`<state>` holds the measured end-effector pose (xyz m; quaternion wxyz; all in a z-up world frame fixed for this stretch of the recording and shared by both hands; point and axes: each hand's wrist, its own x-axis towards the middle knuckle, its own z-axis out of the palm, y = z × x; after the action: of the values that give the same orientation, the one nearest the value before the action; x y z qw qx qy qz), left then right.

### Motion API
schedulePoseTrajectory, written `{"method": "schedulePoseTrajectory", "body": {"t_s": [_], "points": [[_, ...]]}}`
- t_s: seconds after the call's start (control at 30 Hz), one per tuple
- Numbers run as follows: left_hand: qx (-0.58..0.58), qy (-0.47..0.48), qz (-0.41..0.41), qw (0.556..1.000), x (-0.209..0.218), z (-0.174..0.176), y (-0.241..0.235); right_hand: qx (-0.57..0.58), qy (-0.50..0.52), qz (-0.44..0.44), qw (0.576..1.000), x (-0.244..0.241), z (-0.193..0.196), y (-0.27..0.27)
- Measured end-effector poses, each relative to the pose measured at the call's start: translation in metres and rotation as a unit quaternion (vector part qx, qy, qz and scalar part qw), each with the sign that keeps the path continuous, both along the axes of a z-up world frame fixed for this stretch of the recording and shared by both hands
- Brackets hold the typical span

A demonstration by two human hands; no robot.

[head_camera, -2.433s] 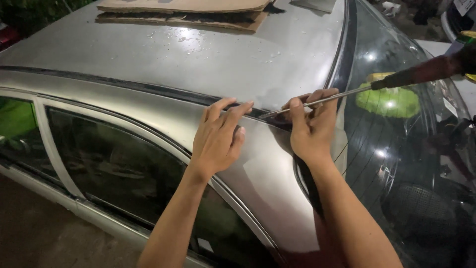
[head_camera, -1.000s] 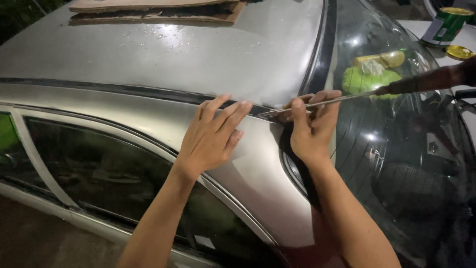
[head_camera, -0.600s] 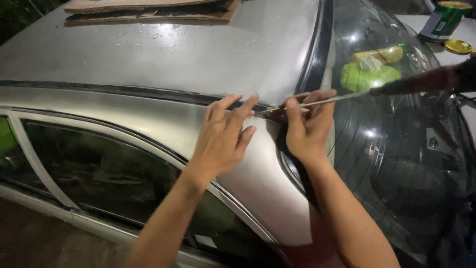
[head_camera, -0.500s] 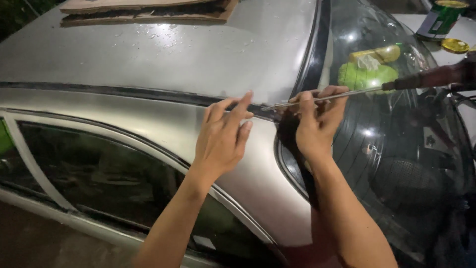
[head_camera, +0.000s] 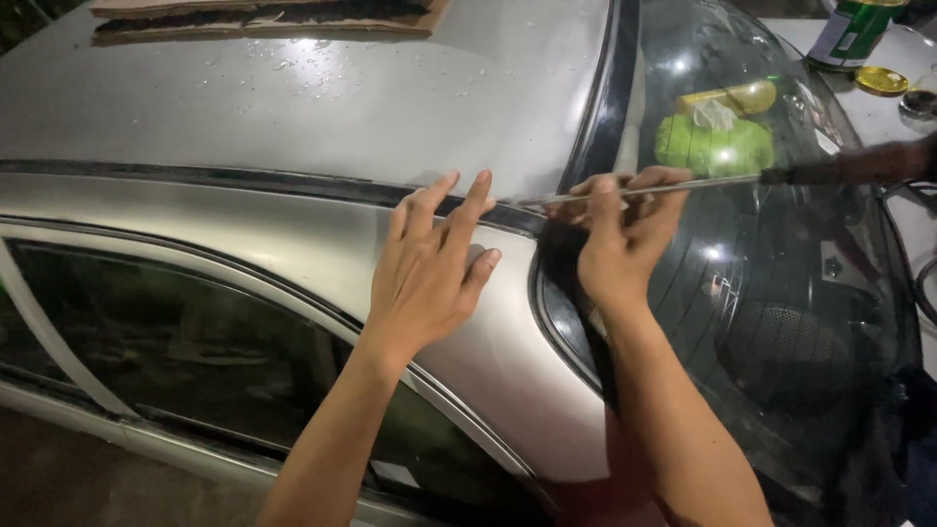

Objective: Using a tool to tuck or adjust the rubber seal around a car's rear window.

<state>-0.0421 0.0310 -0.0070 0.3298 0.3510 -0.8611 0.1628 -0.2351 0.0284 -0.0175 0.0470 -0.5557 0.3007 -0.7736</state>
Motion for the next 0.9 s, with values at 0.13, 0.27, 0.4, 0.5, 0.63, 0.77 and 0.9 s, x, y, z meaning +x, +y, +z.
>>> {"method": "schedulePoseTrajectory", "body": {"t_s": [0.13, 0.27, 0.4, 0.5, 0.63, 0.77, 0.9], "points": [[0.01, 0.003, 0.012, 1.0, -0.002, 0.0, -0.004, 0.016, 0.003, 0.01, 1.0, -0.015, -0.007, -0.01], [0.027, -0.005, 0.016, 0.999, -0.002, -0.001, -0.004, -0.001, 0.014, 0.009, 1.0, -0.016, -0.015, -0.018], [0.013, -0.035, 0.028, 0.999, -0.003, -0.004, -0.005, -0.014, 0.038, -0.007, 0.999, -0.012, -0.012, -0.016], [-0.024, -0.061, 0.027, 0.997, -0.002, 0.0, -0.001, -0.004, 0.034, 0.005, 0.999, -0.014, -0.018, -0.017], [0.017, -0.059, 0.016, 0.998, -0.004, -0.003, -0.004, -0.002, 0.015, 0.007, 1.0, -0.018, -0.015, -0.015], [0.022, -0.071, 0.021, 0.997, -0.004, -0.003, -0.005, 0.02, 0.024, -0.007, 0.999, -0.018, -0.015, -0.015], [-0.075, -0.111, 0.032, 0.99, -0.009, 0.0, -0.002, 0.022, 0.04, -0.019, 0.999, -0.02, -0.022, -0.018]]}}
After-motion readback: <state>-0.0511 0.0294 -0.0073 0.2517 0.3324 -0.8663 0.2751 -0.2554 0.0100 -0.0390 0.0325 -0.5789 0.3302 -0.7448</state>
